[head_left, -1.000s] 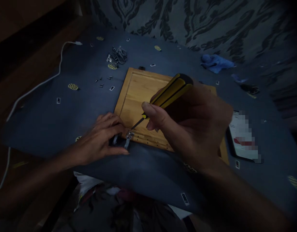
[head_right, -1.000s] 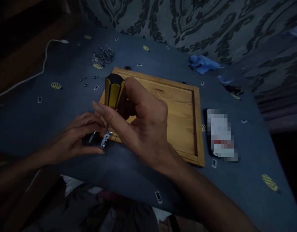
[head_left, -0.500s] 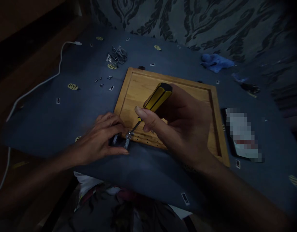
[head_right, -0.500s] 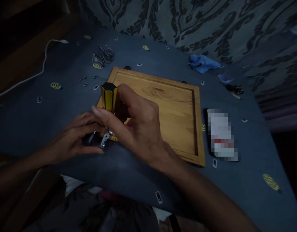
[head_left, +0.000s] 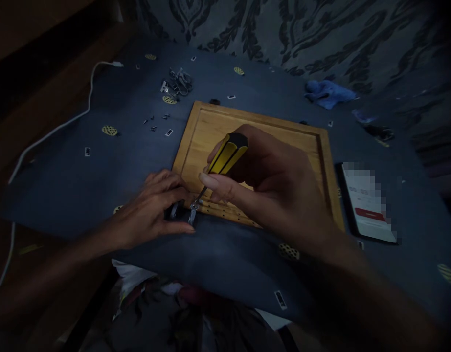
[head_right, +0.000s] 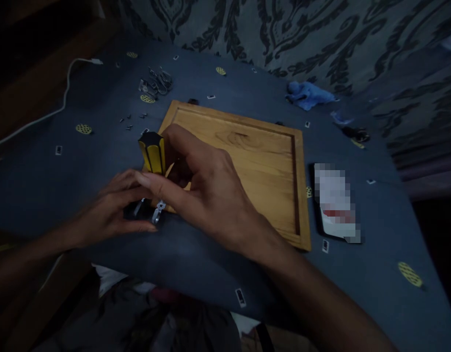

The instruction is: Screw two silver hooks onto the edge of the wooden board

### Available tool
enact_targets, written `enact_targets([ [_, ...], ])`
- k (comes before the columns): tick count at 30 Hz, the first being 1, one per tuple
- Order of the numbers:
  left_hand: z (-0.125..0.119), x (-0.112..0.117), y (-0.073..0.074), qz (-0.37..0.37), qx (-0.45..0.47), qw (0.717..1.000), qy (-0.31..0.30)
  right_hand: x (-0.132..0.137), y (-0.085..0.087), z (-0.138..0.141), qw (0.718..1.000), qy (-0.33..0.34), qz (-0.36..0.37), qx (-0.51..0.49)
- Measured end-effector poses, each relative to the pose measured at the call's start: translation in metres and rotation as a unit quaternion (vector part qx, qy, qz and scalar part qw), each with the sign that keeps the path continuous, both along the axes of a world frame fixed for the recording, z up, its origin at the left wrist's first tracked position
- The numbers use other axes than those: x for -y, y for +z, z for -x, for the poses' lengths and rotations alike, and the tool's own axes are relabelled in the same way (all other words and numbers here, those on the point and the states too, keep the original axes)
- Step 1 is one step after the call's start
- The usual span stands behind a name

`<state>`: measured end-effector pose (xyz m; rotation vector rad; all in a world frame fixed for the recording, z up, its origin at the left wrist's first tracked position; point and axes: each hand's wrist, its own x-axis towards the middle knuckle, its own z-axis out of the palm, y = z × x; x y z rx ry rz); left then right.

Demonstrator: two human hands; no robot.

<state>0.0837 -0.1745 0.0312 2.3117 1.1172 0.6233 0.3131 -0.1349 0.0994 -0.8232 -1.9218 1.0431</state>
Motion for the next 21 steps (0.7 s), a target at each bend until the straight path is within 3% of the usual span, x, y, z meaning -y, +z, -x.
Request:
enact_targets([
  [6,-0.002,0.0,0.002,-0.001,-0.002,1.0,0.004,0.002,0.002,0.0,0.994,0.09,0.058,-0.039],
  [15,-0.003,0.001,0.004,-0.009,0.005,1.0,0.008,0.006,-0.006,0.007,0.997,0.014,0.057,-0.05],
  [21,-0.002,0.001,0.002,0.002,-0.002,1.0,0.012,-0.001,-0.001,0.001,0.989,0.106,0.087,-0.06],
])
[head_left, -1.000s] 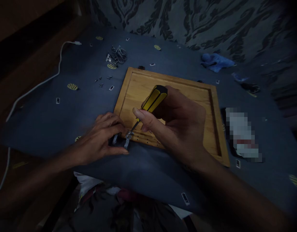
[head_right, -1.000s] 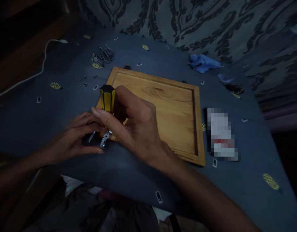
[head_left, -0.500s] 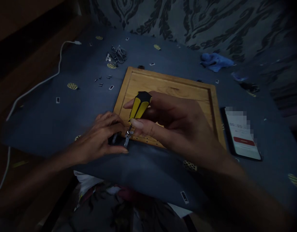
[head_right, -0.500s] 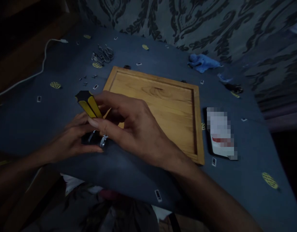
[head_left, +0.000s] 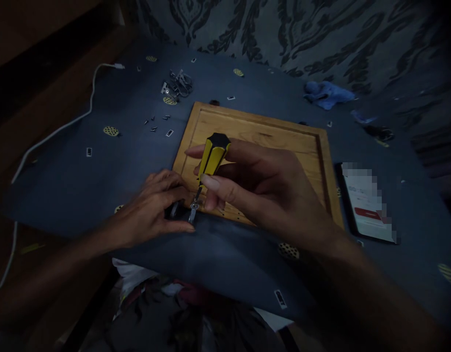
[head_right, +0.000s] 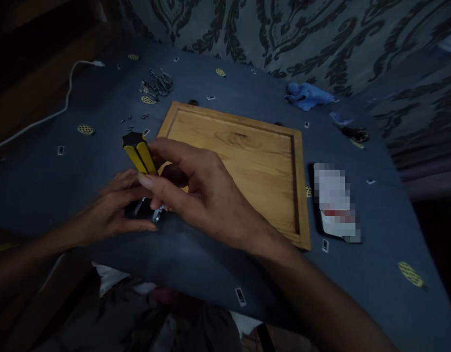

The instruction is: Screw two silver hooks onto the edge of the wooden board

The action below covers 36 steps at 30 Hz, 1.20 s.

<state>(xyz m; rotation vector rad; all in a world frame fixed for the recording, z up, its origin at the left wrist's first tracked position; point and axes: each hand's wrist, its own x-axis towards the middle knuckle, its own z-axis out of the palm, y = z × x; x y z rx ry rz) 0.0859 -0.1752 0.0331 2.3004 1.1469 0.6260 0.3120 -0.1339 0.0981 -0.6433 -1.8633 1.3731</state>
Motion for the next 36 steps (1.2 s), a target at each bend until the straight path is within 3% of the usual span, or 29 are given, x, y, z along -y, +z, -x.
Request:
enact_targets([
  [10,0.0,0.001,0.0,-0.02,-0.004,1.0,-0.002,0.009,-0.014,0.015,0.993,-0.106,-0.045,-0.031],
  [16,0.001,0.001,-0.003,-0.021,0.004,1.0,-0.004,0.009,-0.009,0.018,0.973,-0.21,-0.061,-0.071],
  [26,0.001,0.001,-0.004,-0.019,0.007,1.0,-0.001,0.005,-0.018,0.012,0.98,-0.181,-0.084,-0.018],
  [32,0.001,0.0,-0.004,-0.028,0.006,1.0,-0.01,0.004,-0.024,0.015,0.981,-0.175,-0.069,-0.034],
  [36,0.001,0.001,-0.003,-0.028,0.004,1.0,-0.009,0.002,-0.019,0.013,0.987,-0.152,-0.047,-0.025],
])
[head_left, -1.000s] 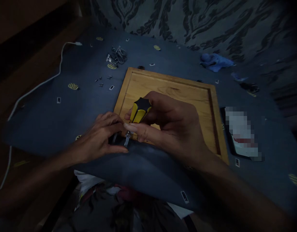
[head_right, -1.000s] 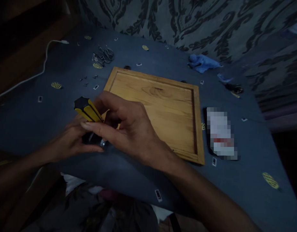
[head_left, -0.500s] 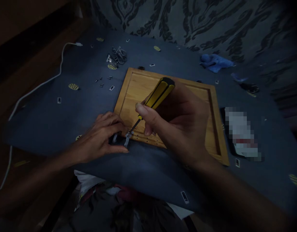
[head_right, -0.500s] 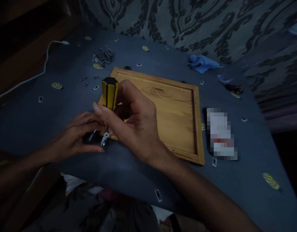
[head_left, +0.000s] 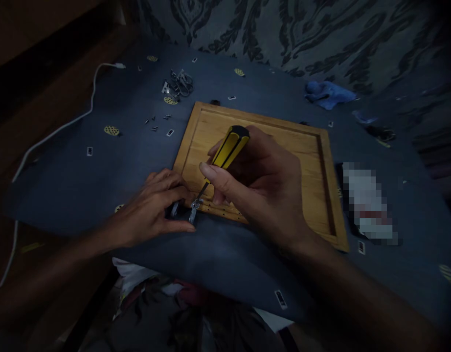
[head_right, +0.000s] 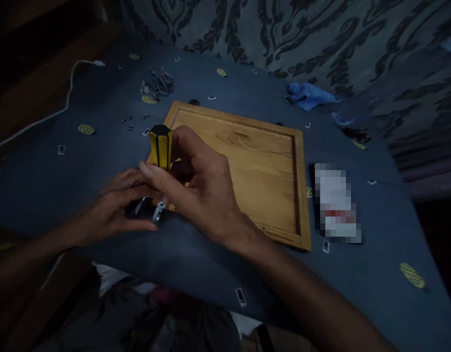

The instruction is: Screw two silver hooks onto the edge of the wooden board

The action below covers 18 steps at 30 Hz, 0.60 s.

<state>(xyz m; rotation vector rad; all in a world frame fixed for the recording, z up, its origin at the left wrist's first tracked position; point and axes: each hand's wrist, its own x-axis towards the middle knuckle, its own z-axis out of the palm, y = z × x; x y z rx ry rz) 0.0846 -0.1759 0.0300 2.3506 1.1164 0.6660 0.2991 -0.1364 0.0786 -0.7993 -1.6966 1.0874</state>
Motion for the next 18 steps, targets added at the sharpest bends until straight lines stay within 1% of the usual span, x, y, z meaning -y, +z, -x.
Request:
enact_targets([
  [4,0.0004,-0.0003,0.0015,0.017,-0.008,1.0,0.006,-0.0018,0.009,-0.0069,0.997,0.073,0.024,0.027],
  [6,0.0005,-0.0007,0.0017,0.019,-0.013,1.0,0.006,-0.0026,0.0111,-0.0088,0.995,0.091,0.026,0.021],
  [9,0.0002,-0.001,0.0019,0.02,-0.02,1.0,0.007,-0.0027,0.0105,-0.0079,0.995,0.096,0.037,0.007],
  [15,-0.0013,-0.0011,0.0047,0.033,-0.013,0.999,0.011,-0.0009,0.0088,-0.0048,0.997,0.071,0.033,0.006],
  [18,-0.0013,-0.0012,0.0057,0.038,-0.014,0.999,0.009,-0.0022,0.0122,-0.0076,0.995,0.095,0.038,0.016],
])
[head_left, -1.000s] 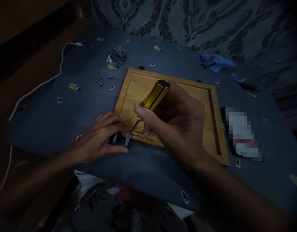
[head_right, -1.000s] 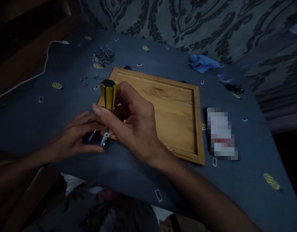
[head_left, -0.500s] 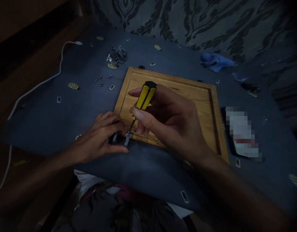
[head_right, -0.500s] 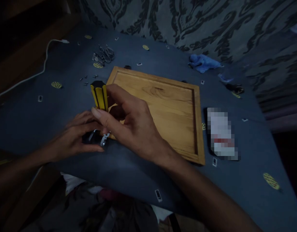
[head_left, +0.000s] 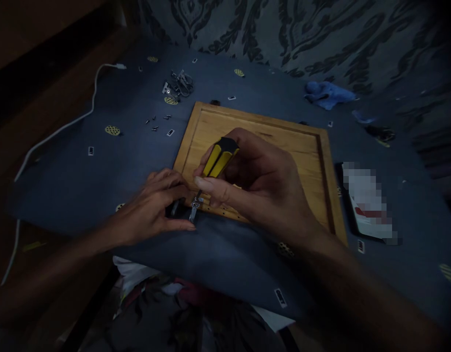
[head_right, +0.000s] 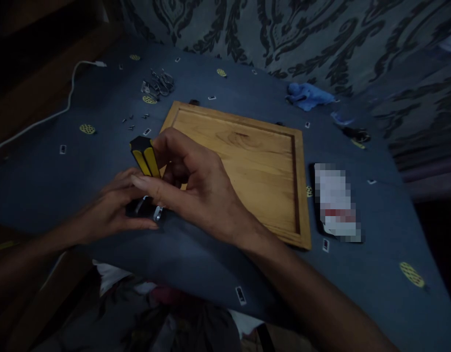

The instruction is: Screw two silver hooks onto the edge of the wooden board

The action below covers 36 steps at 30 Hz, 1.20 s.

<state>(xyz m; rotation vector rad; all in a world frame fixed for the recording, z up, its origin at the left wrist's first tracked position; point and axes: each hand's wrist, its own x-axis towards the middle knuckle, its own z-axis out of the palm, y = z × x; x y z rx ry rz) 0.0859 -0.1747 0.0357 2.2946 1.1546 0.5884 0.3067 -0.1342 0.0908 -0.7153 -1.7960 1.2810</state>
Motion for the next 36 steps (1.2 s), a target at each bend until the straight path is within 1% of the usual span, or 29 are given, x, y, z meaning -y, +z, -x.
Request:
enact_targets([
  [3,0.0,0.0,-0.001,-0.011,0.003,1.0,-0.001,-0.002,0.003,-0.002,0.999,0.05,-0.006,-0.007],
  [5,0.0,0.0,-0.002,-0.017,0.004,1.0,-0.003,-0.003,0.002,-0.002,0.998,0.064,-0.012,-0.02],
  [7,0.0,0.0,-0.002,-0.017,0.007,1.0,-0.001,-0.002,-0.001,0.0,0.998,0.037,-0.038,-0.021],
  [10,0.0,0.001,-0.004,-0.016,0.009,1.0,0.003,0.001,-0.008,0.003,0.992,-0.045,-0.116,0.008],
  [12,0.0,0.001,-0.005,-0.016,0.006,1.0,0.004,0.003,-0.011,0.005,0.986,-0.088,-0.144,0.012],
  [16,0.001,0.001,-0.007,-0.023,0.014,1.0,0.003,0.005,-0.012,0.006,0.983,-0.132,-0.128,-0.023],
  [20,0.002,0.001,-0.007,-0.028,0.017,0.999,-0.003,0.005,-0.009,0.005,0.982,-0.145,-0.121,-0.01],
  [23,0.002,0.001,-0.006,-0.022,0.007,1.0,-0.006,0.004,-0.009,0.005,0.984,-0.134,-0.12,-0.005],
  [32,0.001,0.002,-0.007,-0.049,0.01,0.999,-0.007,0.002,-0.017,0.007,0.984,-0.119,-0.129,-0.005],
  [36,0.002,0.001,-0.007,-0.036,0.007,0.999,-0.004,0.001,-0.013,0.005,0.989,-0.094,-0.111,0.008],
])
